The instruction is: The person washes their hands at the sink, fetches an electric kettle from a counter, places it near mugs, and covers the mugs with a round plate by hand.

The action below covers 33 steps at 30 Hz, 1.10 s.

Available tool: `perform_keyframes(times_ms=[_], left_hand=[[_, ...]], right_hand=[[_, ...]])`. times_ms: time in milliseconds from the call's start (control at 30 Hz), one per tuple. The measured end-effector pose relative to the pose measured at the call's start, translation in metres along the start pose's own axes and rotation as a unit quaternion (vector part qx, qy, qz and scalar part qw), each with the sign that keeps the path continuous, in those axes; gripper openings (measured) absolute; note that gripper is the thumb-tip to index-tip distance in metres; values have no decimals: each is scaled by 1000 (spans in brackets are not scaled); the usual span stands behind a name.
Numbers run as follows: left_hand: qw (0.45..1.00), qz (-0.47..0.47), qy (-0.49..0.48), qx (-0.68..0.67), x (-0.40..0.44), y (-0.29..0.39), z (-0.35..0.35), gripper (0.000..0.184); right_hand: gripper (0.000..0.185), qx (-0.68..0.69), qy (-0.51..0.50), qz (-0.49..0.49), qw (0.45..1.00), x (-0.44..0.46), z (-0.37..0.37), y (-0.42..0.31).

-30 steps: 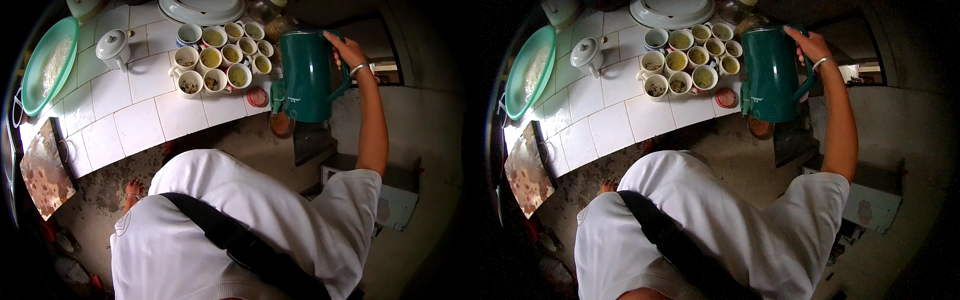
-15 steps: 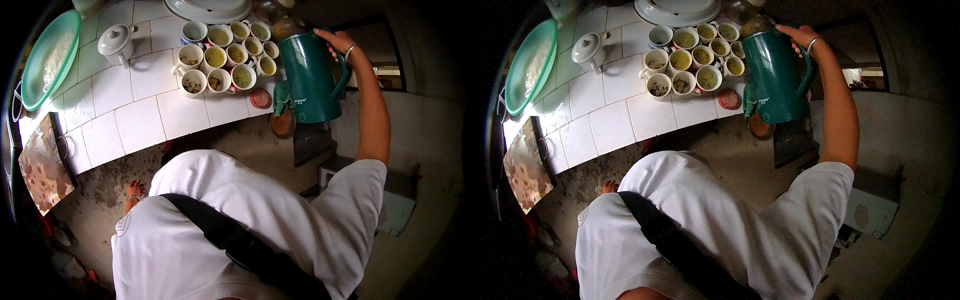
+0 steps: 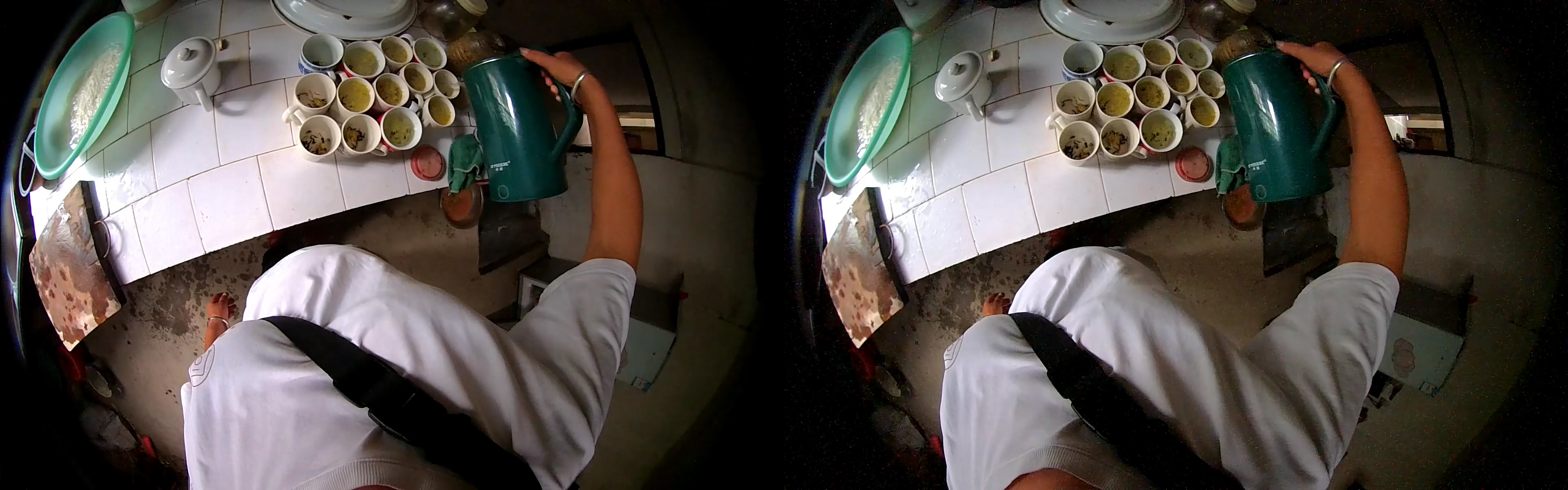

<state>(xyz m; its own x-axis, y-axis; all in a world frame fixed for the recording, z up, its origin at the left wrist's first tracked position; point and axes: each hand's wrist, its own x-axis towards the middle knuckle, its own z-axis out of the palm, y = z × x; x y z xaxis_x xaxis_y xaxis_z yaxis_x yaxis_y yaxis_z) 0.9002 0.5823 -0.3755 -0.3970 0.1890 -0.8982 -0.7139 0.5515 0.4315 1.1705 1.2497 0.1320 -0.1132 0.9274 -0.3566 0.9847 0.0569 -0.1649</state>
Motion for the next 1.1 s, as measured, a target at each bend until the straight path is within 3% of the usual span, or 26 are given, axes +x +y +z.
perform_keyframes(times_ms=[367,467,667,1100], left_hand=[[999,-26,-21,0,15,4,-4,26],[999,30,-30,28,26,0,-9,27],[997,27,-64,45,35,19,-10,28],[998,36,-56,-9,30,-9,-13,24]], right_hand=[[47,129,113,4,985,-66,-5,30],[42,219,141,-7,965,-88,3,46],[37,305,182,-38,934,-115,13,56],[46,142,47,-104,983,-75,19,-1]])
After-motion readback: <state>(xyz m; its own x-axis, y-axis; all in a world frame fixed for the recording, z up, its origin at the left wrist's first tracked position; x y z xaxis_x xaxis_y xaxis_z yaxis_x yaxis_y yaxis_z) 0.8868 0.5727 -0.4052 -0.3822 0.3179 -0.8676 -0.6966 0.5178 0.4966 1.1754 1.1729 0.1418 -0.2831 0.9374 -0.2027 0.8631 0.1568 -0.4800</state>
